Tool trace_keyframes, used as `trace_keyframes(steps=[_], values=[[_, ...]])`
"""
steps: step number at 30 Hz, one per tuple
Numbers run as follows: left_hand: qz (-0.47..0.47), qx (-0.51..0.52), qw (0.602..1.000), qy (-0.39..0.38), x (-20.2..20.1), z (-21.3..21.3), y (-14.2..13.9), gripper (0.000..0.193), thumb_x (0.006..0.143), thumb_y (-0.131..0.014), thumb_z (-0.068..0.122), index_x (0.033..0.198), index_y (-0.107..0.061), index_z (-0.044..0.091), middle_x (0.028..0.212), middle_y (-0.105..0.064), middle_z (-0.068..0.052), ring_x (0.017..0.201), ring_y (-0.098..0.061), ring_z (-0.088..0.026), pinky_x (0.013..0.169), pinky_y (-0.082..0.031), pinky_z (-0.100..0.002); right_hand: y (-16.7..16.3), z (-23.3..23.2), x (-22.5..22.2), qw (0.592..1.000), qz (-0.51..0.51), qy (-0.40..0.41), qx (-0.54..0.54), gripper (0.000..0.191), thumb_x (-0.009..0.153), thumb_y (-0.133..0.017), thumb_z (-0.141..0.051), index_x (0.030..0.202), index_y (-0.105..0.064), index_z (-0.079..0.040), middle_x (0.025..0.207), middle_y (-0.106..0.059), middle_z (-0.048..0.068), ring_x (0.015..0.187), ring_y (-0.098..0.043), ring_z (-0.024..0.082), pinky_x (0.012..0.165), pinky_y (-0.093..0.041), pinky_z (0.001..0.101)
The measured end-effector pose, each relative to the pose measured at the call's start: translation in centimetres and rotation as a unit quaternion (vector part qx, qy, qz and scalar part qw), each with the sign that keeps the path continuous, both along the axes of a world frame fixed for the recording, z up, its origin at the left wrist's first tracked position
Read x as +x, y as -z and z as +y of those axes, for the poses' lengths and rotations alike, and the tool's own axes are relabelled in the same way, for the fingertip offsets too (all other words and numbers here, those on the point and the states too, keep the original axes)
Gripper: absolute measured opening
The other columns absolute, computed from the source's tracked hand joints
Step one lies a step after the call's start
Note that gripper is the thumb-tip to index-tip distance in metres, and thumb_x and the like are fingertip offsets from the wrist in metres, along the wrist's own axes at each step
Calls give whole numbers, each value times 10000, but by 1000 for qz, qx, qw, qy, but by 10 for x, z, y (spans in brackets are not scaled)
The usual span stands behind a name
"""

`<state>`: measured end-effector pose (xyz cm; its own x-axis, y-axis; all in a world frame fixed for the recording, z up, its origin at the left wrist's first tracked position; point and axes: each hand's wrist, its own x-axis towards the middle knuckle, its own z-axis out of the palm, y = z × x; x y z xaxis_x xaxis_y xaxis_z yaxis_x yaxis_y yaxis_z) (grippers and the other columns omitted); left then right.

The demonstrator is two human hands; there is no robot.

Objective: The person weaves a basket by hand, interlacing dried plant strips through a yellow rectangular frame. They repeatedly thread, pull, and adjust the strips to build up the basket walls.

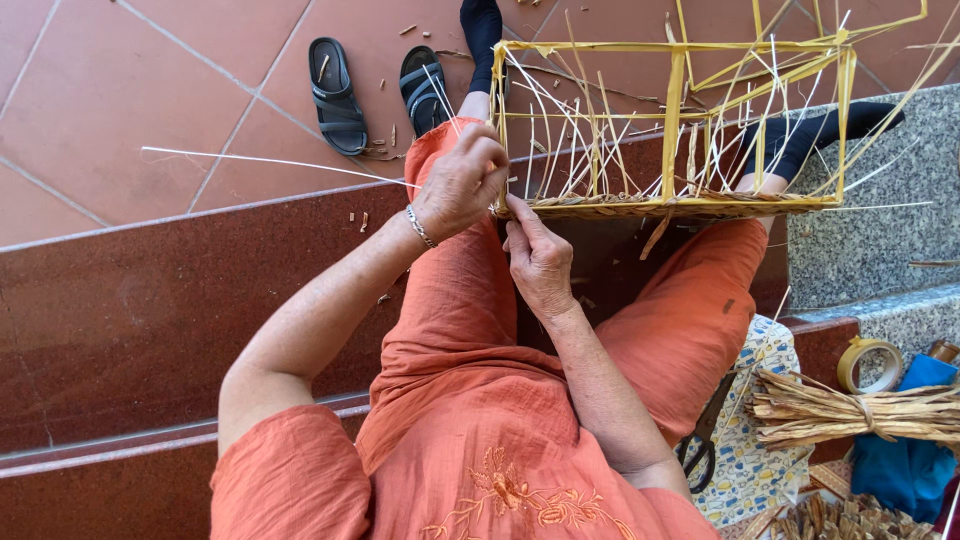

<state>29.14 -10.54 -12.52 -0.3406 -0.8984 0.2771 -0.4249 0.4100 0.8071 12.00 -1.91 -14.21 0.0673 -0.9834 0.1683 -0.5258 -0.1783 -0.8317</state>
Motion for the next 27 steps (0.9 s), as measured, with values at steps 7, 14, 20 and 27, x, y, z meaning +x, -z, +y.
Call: trace_keyframes(steps=[7, 14, 20, 27], values=[[183, 340, 921, 57, 1, 8, 25, 261, 1015, -662, 161, 1218, -693, -1, 981, -739, -45, 867, -678, -97, 764, -574, -253, 7, -11, -1, 995, -12, -24, 98, 352, 987, -670, -70, 1335, -619, -85, 716, -685, 56, 574, -608, 125, 579, -505, 290], [381, 386, 839, -42, 4, 27, 30, 152, 1012, -697, 139, 1060, -653, 1, 1005, -722, -85, 883, -690, -125, 796, -582, -282, 10, 0, -4, 997, -60, -12, 50, 319, 1034, -593, -42, 1352, -575, -48, 705, -671, 36, 626, -646, 93, 622, -531, 256], [428, 342, 836, -29, 10, 53, 31, 114, 1019, -634, 124, 1041, -582, 24, 1140, -733, -93, 1045, -730, -146, 937, -617, -299, 16, 22, 5, 996, -70, 29, 47, 163, 1050, -638, -67, 1192, -573, -22, 757, -722, 44, 650, -680, 90, 620, -546, 258], [76, 68, 994, -47, 2, 61, 26, 180, 932, -733, 58, 1098, -680, 12, 1068, -715, -109, 971, -718, -244, 841, -585, -336, -8, 45, 0, 991, -78, -16, 107, 243, 1013, -622, -31, 1254, -605, -3, 826, -748, 72, 555, -638, 114, 526, -524, 261]])
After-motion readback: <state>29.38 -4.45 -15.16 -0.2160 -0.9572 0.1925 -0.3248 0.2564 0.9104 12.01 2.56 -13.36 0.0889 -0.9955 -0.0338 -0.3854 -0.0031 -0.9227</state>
